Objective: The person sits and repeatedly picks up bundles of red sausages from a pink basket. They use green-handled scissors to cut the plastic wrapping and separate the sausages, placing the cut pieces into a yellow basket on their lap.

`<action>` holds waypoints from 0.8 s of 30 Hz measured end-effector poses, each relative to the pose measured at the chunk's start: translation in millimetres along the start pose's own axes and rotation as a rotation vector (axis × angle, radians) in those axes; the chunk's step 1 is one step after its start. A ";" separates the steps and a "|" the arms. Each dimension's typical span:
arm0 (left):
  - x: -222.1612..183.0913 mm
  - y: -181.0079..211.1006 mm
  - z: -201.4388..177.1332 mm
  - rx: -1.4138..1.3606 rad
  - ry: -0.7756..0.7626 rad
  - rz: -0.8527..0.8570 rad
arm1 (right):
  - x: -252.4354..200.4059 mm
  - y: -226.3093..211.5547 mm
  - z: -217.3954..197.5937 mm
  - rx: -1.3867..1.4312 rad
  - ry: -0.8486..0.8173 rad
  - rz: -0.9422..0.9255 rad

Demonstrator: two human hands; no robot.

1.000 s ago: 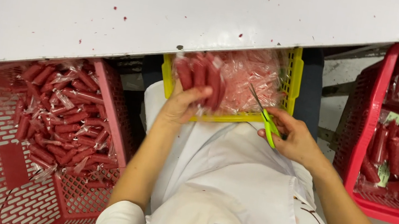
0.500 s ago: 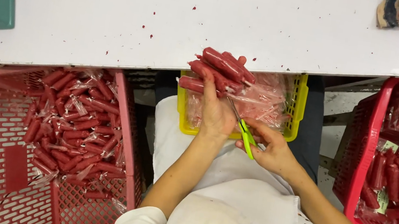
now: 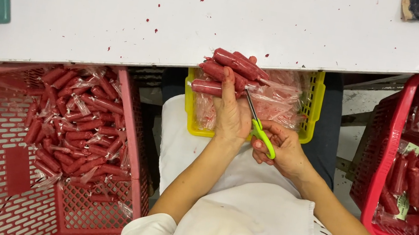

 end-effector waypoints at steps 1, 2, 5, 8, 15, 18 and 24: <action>2.8 -1.4 -3.5 0.001 0.002 0.003 | -0.8 0.3 -0.1 0.002 -0.002 0.003; 5.7 -2.7 -6.9 0.003 0.005 0.005 | -1.6 0.5 0.1 0.033 -0.010 0.002; 5.4 -2.9 -3.8 -0.015 0.022 0.004 | -4.5 1.5 -1.9 0.079 -0.022 0.008; 13.3 -6.0 -8.8 -0.030 0.015 0.035 | -9.7 -0.5 -7.7 -0.002 0.007 0.014; 5.8 -2.5 -14.4 0.088 -0.058 0.116 | -4.5 -4.1 -13.4 -0.473 0.129 -0.111; 8.7 -9.1 -20.7 0.103 -0.075 0.142 | 1.2 -3.1 -9.2 -0.324 0.120 -0.056; 27.3 -1.5 -37.3 0.123 -0.207 0.121 | -9.8 4.0 -16.6 -0.206 0.102 0.054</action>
Point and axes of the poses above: each hand's wrist, its own x-axis towards the middle knuckle, its own z-axis out of the palm, y = z × x, the point moved 4 cm from there along x, towards the middle knuckle, and after that the axes turned 15 degrees about -x, right-handed, at the moved point
